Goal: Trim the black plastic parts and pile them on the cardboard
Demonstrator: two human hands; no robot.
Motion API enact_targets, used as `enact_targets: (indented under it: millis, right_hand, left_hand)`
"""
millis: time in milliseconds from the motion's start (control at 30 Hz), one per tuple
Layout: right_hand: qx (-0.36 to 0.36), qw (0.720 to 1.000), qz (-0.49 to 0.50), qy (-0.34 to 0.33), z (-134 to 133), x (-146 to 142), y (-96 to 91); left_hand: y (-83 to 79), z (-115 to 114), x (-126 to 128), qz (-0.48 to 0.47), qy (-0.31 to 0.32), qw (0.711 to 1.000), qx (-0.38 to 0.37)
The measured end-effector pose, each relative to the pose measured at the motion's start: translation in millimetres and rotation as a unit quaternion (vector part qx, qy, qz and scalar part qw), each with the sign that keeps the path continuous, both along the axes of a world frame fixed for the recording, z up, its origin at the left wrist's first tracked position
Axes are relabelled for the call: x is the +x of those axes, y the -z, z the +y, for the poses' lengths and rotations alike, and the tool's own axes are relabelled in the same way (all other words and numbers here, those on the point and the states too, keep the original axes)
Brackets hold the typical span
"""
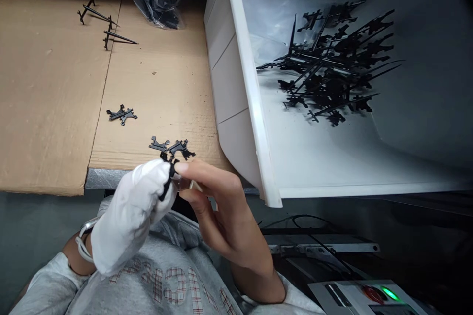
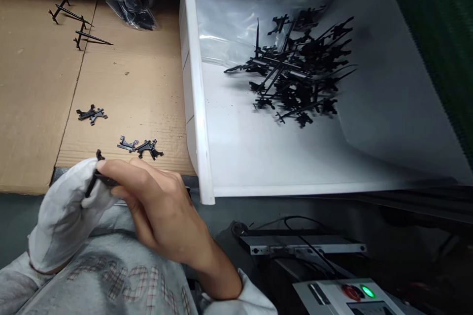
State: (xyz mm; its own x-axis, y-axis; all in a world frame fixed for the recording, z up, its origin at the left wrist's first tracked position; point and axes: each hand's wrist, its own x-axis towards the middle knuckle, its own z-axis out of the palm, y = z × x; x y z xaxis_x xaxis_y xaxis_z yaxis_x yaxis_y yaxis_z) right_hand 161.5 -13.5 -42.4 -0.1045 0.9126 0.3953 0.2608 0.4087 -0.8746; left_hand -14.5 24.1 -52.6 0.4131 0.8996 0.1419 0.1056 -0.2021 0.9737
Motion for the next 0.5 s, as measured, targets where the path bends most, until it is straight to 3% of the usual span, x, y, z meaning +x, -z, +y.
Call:
enact_targets:
  millis: [267,500]
  right_hand:
    - [-0.022,1.0,0.007,-0.012,-1.1,1.0,-5.3]
    - [-0.007,1.0,0.009,-0.006,1.5,1.5,-1.5]
  left_hand:
    - [-9.9,3.5,3.5,0.004,-0.008,0.994,0.109]
    - [-5.1,-4.9,-2.5,0.017,-0.03,0.996,0.079]
